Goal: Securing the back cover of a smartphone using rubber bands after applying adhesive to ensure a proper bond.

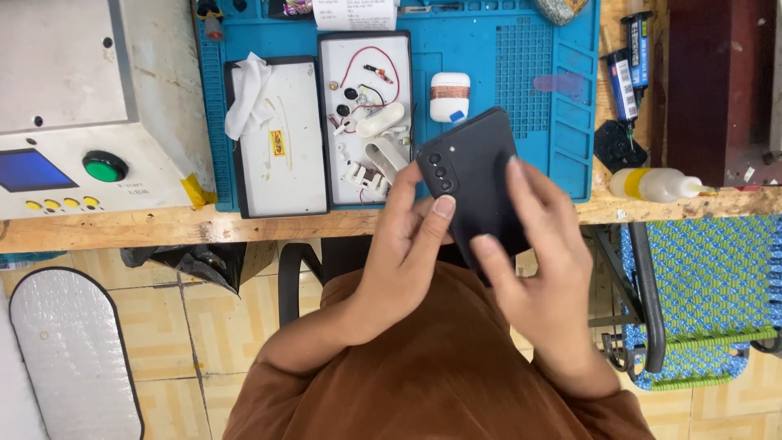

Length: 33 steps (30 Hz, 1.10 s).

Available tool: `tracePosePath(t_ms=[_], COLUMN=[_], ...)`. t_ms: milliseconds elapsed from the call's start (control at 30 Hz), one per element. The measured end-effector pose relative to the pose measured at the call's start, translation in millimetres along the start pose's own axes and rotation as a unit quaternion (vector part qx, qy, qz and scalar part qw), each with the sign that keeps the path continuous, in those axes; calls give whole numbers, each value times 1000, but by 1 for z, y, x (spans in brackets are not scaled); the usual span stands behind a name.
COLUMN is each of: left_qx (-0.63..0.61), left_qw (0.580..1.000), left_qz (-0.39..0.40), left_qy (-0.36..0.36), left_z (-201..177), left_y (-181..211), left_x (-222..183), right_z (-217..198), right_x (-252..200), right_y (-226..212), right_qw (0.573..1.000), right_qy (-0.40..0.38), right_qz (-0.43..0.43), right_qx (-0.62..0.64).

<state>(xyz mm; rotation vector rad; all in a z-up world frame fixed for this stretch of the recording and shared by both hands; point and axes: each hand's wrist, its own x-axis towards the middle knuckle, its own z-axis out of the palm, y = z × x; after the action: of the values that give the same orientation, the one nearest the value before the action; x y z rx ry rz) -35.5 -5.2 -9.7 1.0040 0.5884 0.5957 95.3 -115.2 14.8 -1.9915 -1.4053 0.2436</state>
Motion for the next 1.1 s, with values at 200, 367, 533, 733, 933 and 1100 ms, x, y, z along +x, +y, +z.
tracePosePath(t_ms=[200,367,533,733,933,1100], left_qx=[24,55,33,10,22,96], left_qw=[999,995,997,998,998,988], left_qz=[-40,-76,-65,-37,-22,-50], left_qy=[12,-13,-37,-44,-62,-113], left_z=[-13,-17,-18,-19,-13,-8], left_y=[12,21,21,18,18,11], left_x=[8,14,9,4,-2,-11], right_z=[-20,-14,-11,-16,-11,-6], right_x=[6,7,-4,-8,-4,-1], right_y=[26,28,32,29,43,39], right_qw=[921,896,900,918,914,914], right_qy=[-79,-66,-49,-59,-52,-7], right_qz=[250,250,242,210,158,122], right_qx=[287,360,359,332,371,387])
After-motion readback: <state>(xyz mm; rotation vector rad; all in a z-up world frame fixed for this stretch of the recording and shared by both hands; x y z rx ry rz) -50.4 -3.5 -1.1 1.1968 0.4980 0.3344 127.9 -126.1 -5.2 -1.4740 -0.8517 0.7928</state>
